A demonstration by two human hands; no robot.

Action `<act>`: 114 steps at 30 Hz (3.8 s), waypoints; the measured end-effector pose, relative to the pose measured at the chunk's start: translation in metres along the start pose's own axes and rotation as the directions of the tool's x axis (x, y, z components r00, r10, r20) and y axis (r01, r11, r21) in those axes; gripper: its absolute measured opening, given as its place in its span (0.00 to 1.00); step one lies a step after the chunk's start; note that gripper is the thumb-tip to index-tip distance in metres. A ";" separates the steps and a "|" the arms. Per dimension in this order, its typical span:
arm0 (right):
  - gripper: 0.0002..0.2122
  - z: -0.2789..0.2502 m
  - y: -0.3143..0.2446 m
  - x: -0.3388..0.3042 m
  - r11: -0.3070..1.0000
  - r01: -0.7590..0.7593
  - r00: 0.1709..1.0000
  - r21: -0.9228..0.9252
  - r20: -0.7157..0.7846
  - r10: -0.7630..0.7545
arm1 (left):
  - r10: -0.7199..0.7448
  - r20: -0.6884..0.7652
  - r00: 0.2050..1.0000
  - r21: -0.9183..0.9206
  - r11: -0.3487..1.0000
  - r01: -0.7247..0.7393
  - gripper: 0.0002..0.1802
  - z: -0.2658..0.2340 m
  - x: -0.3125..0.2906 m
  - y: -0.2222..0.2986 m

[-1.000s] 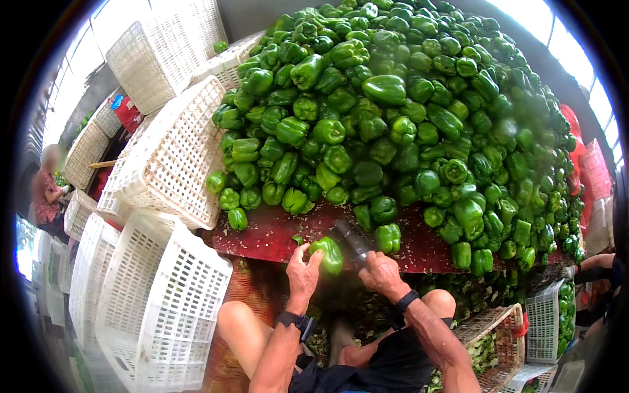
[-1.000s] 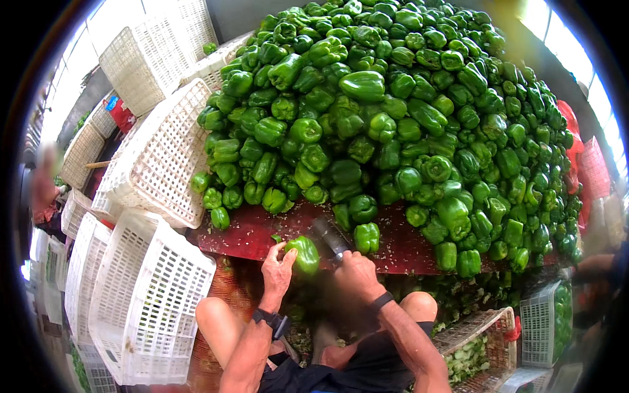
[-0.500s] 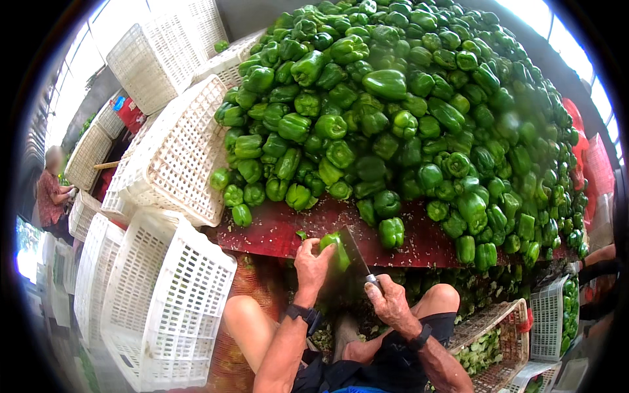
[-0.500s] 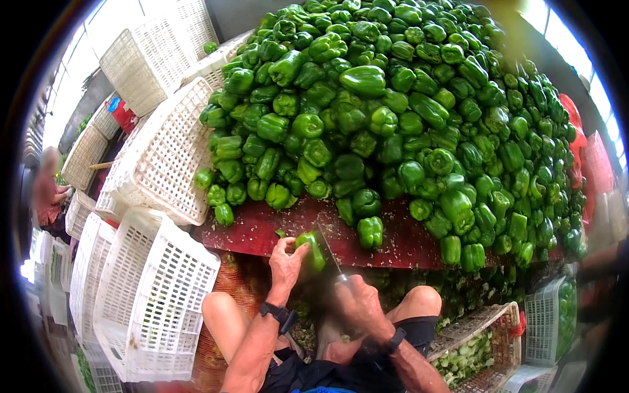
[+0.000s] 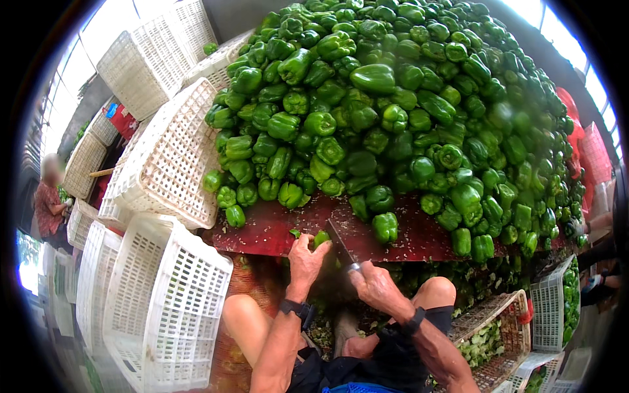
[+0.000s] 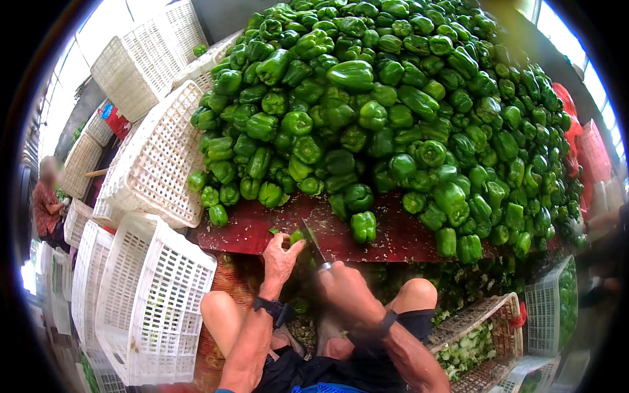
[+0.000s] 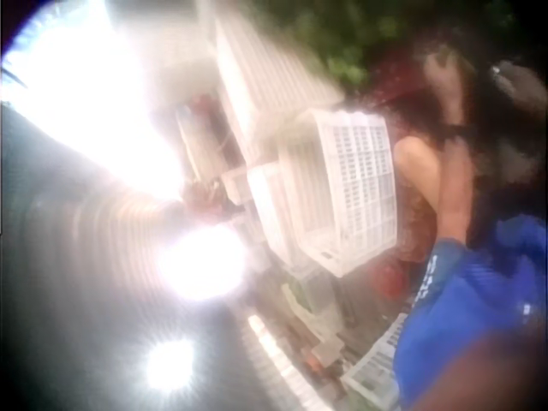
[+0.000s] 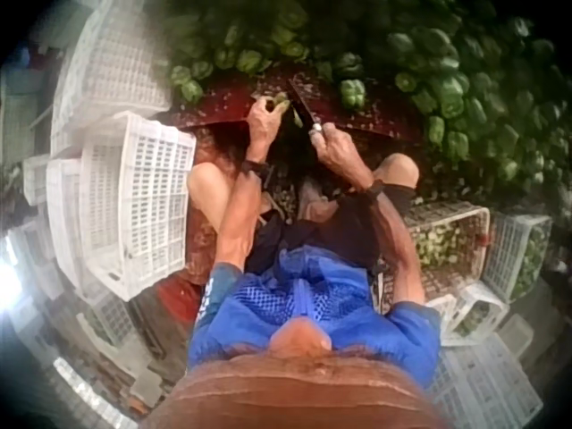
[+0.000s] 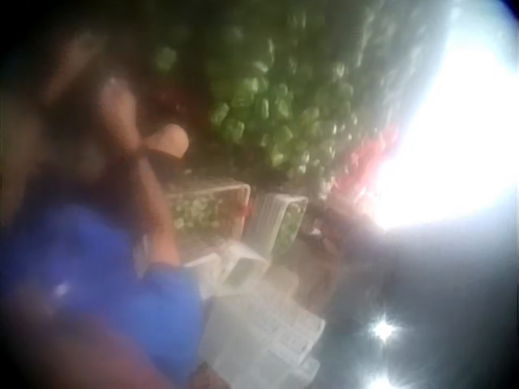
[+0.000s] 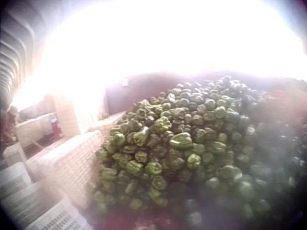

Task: The person processes green peppers by hand and using a knife, removing the stems and cores from the vegetables one at a time and placing the cleaned peppers into a crate.

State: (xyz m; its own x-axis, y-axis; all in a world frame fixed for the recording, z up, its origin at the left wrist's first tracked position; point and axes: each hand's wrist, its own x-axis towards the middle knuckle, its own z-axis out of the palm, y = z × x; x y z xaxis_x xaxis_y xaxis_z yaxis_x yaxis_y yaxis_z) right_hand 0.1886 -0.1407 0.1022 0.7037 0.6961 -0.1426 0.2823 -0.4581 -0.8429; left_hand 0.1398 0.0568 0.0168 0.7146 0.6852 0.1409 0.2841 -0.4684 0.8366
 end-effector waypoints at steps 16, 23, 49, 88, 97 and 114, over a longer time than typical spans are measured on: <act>0.11 0.047 0.049 0.040 0.878 0.264 0.951 -0.401 -0.042 -0.305 | -0.454 0.040 0.890 -0.596 0.704 0.386 0.17 -0.006 0.008 -0.073; 0.14 0.027 0.065 0.054 0.899 0.139 0.932 -0.416 -0.253 -0.261 | -0.437 0.088 0.895 -0.602 0.693 0.397 0.24 0.024 0.025 -0.032; 0.13 -0.048 0.089 -0.021 0.988 -0.150 0.880 -0.033 -0.460 0.119 | 0.220 0.168 0.961 -0.059 0.975 -0.213 0.21 0.128 0.025 0.064; 0.15 -0.040 0.122 -0.022 0.934 -0.235 0.921 -0.270 -0.370 0.125 | 0.262 0.260 0.929 -0.056 0.965 -0.256 0.27 0.110 0.009 0.057; 0.08 -0.033 0.149 -0.005 0.908 -0.163 0.884 -0.385 -0.466 -0.040 | 0.194 0.232 0.953 0.158 0.959 -0.234 0.20 0.096 0.019 0.047; 0.11 -0.069 0.129 -0.012 0.988 -0.058 0.809 -0.141 -0.586 -0.036 | 0.149 0.415 0.898 -0.006 0.987 -0.161 0.17 0.151 0.075 0.099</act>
State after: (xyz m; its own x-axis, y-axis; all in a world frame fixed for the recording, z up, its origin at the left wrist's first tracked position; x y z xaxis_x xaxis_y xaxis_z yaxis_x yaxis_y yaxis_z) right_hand 0.2611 -0.2462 0.0312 0.9415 0.2557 0.2195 0.3304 -0.5714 -0.7513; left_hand 0.3179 -0.0227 0.0300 0.9489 0.3138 0.0319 0.1613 -0.5696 0.8059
